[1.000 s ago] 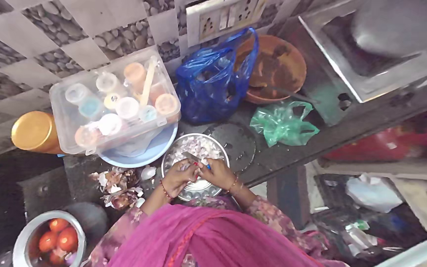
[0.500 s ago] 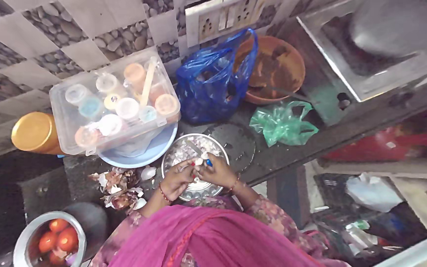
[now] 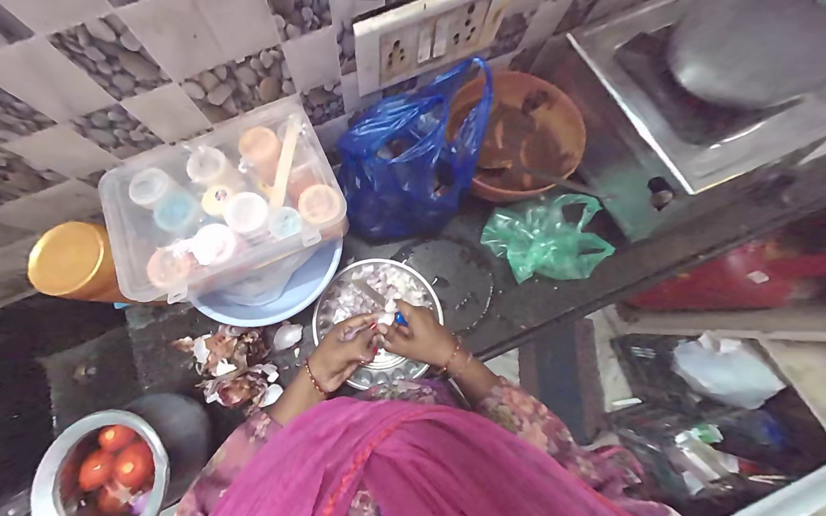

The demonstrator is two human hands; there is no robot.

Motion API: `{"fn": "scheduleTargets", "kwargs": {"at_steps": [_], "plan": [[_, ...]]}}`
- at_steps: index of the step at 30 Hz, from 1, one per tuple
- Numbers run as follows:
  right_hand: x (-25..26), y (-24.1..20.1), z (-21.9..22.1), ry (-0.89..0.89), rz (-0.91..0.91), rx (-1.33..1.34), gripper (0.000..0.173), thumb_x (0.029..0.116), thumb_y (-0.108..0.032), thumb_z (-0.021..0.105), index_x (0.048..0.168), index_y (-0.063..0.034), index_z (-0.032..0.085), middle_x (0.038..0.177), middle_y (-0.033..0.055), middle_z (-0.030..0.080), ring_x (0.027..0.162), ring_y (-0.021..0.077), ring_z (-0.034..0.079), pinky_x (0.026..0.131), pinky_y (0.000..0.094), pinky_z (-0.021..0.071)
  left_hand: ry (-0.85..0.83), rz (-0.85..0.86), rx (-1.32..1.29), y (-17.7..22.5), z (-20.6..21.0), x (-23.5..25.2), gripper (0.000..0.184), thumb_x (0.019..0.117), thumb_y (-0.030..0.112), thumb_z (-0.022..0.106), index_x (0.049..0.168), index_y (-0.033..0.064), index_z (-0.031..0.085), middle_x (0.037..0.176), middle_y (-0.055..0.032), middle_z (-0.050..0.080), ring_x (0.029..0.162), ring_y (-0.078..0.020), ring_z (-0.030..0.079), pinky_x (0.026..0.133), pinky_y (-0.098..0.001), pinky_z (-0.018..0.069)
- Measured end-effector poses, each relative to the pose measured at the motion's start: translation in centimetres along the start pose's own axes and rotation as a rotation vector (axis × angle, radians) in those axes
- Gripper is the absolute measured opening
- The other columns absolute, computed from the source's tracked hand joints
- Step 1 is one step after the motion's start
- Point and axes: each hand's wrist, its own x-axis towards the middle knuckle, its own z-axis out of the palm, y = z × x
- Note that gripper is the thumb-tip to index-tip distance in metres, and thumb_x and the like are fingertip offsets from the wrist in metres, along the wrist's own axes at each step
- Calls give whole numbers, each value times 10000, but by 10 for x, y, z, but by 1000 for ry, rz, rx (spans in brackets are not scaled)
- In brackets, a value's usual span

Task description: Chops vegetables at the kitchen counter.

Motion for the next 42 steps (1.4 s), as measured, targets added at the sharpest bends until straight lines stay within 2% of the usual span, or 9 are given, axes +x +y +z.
{"fn": "scheduleTargets", "kwargs": {"at_steps": [8,15,20,24,27,29,32,36,42], "plan": [[-4,0,8,34,7,-11,480,1015,-400,526,1012,66,640,727,109,614,667,195,602,648,398,518,-5,8,1,-2,-2,2,334,838,47,665,1169,40,621,887,58,696,728,-1,637,659,-163,532],[-3,4,14,59,11,-55,479,1042,-383,467,920,44,648,688,113,598,652,227,610,630,433,512,23,29,38,-3,1,4,236,821,32,644,1054,68,650,837,59,682,724,-13,637,665,-184,541],[-3,1,13,28,69,-94,492,1051,-374,438,861,34,635,693,126,595,675,256,614,645,456,501,102,28,-4,-3,6,4,228,837,-7,633,1049,72,599,828,38,690,700,-22,640,648,-189,541],[-3,0,11,25,50,-75,490,1043,-390,445,890,27,653,707,124,612,685,247,626,644,453,507,149,6,-74,-6,4,3,211,868,-15,570,1067,53,592,851,24,683,709,-22,638,646,-180,536],[-3,-5,5,45,62,-49,432,962,-398,605,911,30,631,684,74,571,627,178,556,603,383,478,144,-5,-128,-6,5,0,279,852,-39,545,1112,34,614,842,27,694,707,-30,647,667,-187,551],[-1,-7,-2,15,91,-84,503,915,-456,661,986,41,635,722,88,603,649,199,578,632,411,502,138,-28,-147,-5,7,-2,286,872,-67,505,1114,39,613,846,26,701,709,-30,651,680,-189,556],[-1,-9,-7,-9,87,-98,556,907,-515,655,1010,31,630,729,85,605,654,201,586,630,422,506,115,-38,-160,-4,7,-2,298,868,-83,503,1104,50,626,833,27,702,704,-31,653,676,-186,555],[-2,-12,-5,-18,42,-76,500,925,-450,648,1017,41,636,754,106,625,683,205,606,652,408,512,74,-8,-187,-8,4,0,298,809,-53,585,1078,54,653,843,18,702,712,-43,657,688,-205,564],[-4,-8,3,6,33,-36,503,966,-457,596,1021,42,629,743,94,621,677,194,607,657,405,521,63,-9,-179,-7,4,-1,339,802,-61,577,1118,46,636,837,28,695,711,-37,652,684,-197,556]]}}
